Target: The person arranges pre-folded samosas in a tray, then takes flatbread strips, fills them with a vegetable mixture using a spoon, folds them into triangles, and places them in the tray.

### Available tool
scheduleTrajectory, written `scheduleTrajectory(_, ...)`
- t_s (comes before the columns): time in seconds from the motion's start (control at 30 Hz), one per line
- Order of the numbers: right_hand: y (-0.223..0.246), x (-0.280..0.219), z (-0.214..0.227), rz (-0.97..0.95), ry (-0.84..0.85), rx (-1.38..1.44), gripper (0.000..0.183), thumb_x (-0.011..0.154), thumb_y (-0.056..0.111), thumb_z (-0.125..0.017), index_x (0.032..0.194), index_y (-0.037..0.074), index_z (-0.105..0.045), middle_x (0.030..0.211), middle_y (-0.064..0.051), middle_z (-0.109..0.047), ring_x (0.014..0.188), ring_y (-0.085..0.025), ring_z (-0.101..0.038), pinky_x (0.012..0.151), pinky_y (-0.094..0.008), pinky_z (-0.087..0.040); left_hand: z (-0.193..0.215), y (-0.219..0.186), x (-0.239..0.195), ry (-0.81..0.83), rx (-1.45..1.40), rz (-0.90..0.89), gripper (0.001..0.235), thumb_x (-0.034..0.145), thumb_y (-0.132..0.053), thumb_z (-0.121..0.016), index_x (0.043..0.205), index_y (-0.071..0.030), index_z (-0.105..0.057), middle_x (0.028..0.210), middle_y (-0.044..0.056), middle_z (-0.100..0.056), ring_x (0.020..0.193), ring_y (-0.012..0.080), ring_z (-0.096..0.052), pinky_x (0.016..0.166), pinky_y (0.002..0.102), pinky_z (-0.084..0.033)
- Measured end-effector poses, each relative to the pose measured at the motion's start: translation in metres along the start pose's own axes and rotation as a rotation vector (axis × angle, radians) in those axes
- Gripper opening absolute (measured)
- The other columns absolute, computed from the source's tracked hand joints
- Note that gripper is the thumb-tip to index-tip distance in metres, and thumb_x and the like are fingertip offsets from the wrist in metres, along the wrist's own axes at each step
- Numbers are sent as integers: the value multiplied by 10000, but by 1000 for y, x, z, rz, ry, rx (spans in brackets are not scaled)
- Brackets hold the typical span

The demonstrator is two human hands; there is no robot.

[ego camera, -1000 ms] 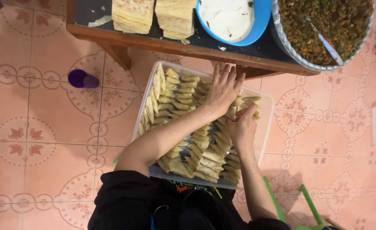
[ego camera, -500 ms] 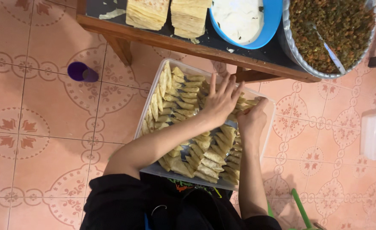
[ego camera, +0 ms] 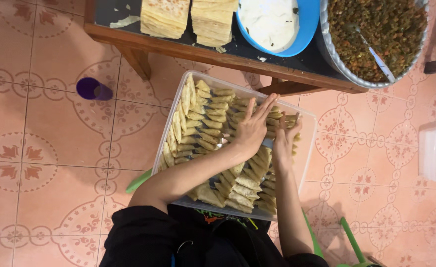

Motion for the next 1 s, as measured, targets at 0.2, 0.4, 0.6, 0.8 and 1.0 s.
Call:
scheduleTrajectory(0.2,7,5,-7,-236,74,356,709,1032,467,-192,1614,182,95,1669,-159,-322,1518,-349,-306,1202,-431,-274,-4,0,2,-115,-23,76,203,728,-35,-752,898,-137,-796,1730,94,1,1561,326,131,1205,648,84)
scheduleTrajectory(0.4,-28,-1,-3,0,144,207,775,1081,555,-196,1619,121,154,1633,-213,-404,1569,-363,-255,1255,-474,-193,-2,2,0,-51,-77,20,197,737,17,-746,829,-151,-792,1737,102,8,1562,343,133,1204,649,79)
scheduleTrajectory(0.6,-13,-27,26,139,-22,154,725,1039,206,-584,1565,4,-128,1285,-265,-669,1212,-356,-664,1034,-456,-537,-5,5,1,-47,-167,-17,146,704,-3,-765,747,-141,-786,1738,130,-13,1573,360,91,1209,663,38)
scheduleTrajectory(0.8,9,-86,9,37,157,-587,1007,719,138,-902,1447,-58,-234,1038,-254,-641,792,-379,-677,661,-442,-567,-19,0,5,-128,-207,-3,102,672,-59,-793,753,-121,-792,1742,157,-55,1590,369,46,1218,679,5)
scheduleTrajectory(1.0,16,-80,7,148,13,-412,839,751,52,-813,1423,-61,-325,977,-212,-649,727,-323,-689,612,-423,-560,-26,-4,2,-203,-166,12,89,694,-115,-791,781,-118,-807,1747,165,-88,1603,367,10,1212,677,16)
Point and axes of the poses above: each hand's wrist, its own x-axis towards the middle knuckle, its own z-axis out of the back of the hand, y = z × x, the point moved 2 cm from there along x, towards the middle knuckle
